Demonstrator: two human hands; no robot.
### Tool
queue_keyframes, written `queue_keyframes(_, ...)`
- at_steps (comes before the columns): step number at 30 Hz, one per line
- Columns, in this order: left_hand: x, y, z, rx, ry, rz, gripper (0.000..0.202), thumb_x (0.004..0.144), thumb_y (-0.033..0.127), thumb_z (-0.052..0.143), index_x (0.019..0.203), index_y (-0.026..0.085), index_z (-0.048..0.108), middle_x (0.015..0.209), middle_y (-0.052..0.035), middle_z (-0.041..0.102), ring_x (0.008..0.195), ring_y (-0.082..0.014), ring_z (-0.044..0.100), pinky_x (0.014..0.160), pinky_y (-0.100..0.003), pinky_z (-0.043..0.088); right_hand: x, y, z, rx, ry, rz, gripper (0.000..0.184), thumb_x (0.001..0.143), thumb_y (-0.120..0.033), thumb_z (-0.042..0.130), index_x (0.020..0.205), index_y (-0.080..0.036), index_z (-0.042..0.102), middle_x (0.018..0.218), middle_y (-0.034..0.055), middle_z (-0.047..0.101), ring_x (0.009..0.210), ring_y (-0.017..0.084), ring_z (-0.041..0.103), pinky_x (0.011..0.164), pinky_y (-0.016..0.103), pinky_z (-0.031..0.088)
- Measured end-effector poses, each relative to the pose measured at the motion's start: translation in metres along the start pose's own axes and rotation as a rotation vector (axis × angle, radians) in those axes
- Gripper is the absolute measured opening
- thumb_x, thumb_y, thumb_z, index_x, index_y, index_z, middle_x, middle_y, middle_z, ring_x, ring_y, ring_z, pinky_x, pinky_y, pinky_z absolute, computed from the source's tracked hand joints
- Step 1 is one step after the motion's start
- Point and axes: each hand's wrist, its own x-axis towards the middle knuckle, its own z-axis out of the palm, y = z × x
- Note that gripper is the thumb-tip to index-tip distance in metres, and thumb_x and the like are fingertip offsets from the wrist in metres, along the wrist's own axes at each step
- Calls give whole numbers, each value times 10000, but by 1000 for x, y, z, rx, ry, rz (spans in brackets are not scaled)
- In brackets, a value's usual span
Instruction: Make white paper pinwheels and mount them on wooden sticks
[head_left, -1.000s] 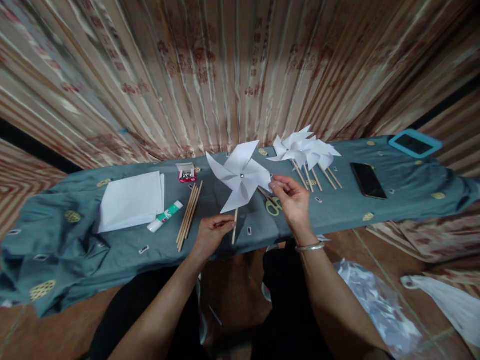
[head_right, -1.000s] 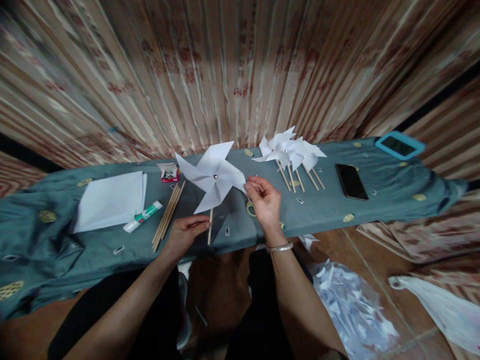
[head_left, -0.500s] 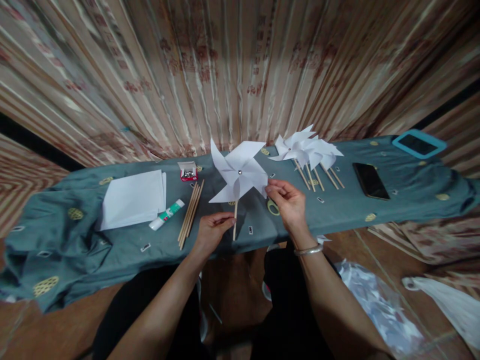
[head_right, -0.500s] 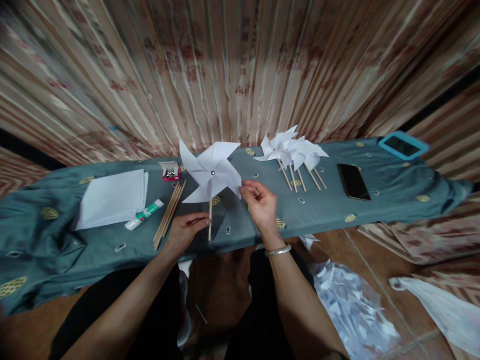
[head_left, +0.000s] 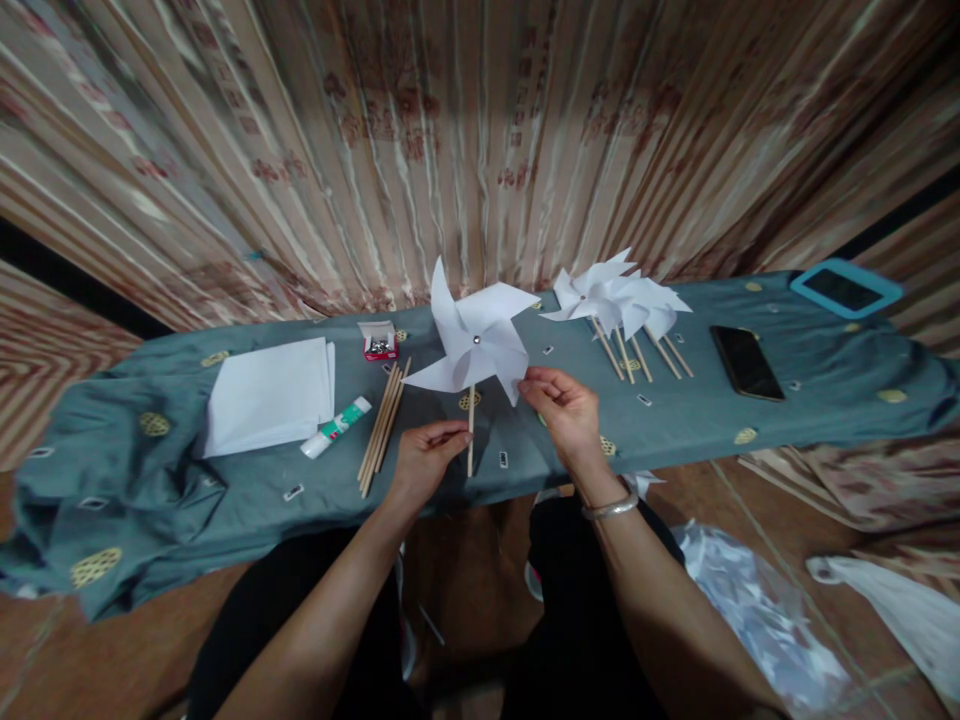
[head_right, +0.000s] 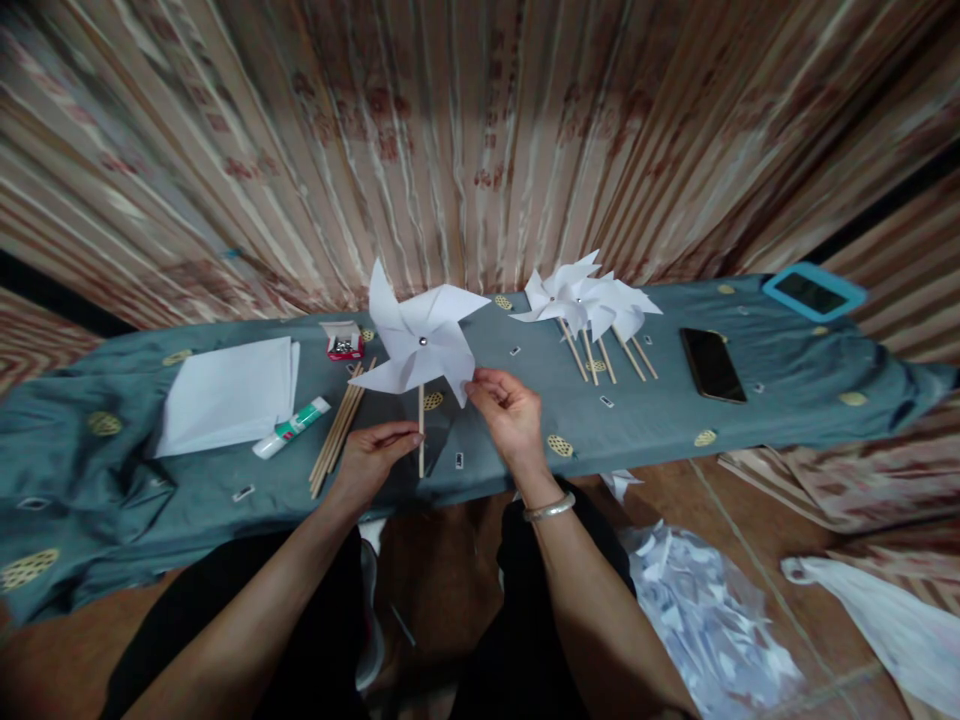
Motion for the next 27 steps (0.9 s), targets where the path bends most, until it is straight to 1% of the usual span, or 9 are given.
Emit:
queue_keyframes(4, 0, 1, 1, -11, 7, 0, 248, 497, 333, 820, 699, 198, 771, 725, -35, 758, 693, -177, 677, 754, -304, 534, -4, 0, 5, 39, -28, 31, 378, 502, -442, 854, 770, -216, 713, 677, -13, 714, 647, 145, 643, 699, 311, 537)
queue_keyframes(9, 0, -1, 1, -10, 14, 3, 268, 500, 338, 822, 717, 188, 773, 733, -42, 758, 698, -182, 678, 748, -307, 535, -8, 1, 11, 77, -72, 52, 334, 522, -397, 855, 769, -217, 720, 711, -6, 731, 667, 143, 651, 727, 310, 551)
queue_keyframes(14, 1, -2, 0, -18, 10, 9, 268, 510, 327, 815, 731, 181, 774, 727, -37, 757, 682, -170, 672, 738, -299, 535, -11, 3, 16, 96, -90, 73, 329, 510, -346, 874, 760, -207, 713, 691, -14, 731, 639, 131, 644, 674, 281, 542)
queue_keyframes(17, 2, -3, 0, -21, 5, 13, 269, 511, 329, 812, 733, 182, 775, 734, -38, 757, 688, -173, 673, 744, -304, 536, -13, 4, 18, 102, -111, 85, 327, 520, -360, 870, 759, -205, 710, 679, -19, 725, 621, 124, 637, 657, 275, 538)
queue_keyframes(21, 3, -5, 0, -21, 0, 26, 261, 518, 328, 807, 734, 184, 775, 742, -39, 759, 699, -178, 676, 749, -309, 539, -16, 5, 20, 94, -146, 82, 328, 539, -389, 860, 765, -206, 706, 664, -23, 709, 621, 128, 634, 674, 286, 536)
queue_keyframes(27, 2, -6, 0, -24, -12, 23, 248, 525, 324, 801, 730, 188, 774, 739, -33, 759, 692, -172, 677, 738, -297, 541, -19, 5, 23, 66, -189, 83, 285, 566, -377, 848, 729, -200, 694, 662, -24, 694, 607, 113, 601, 635, 257, 494)
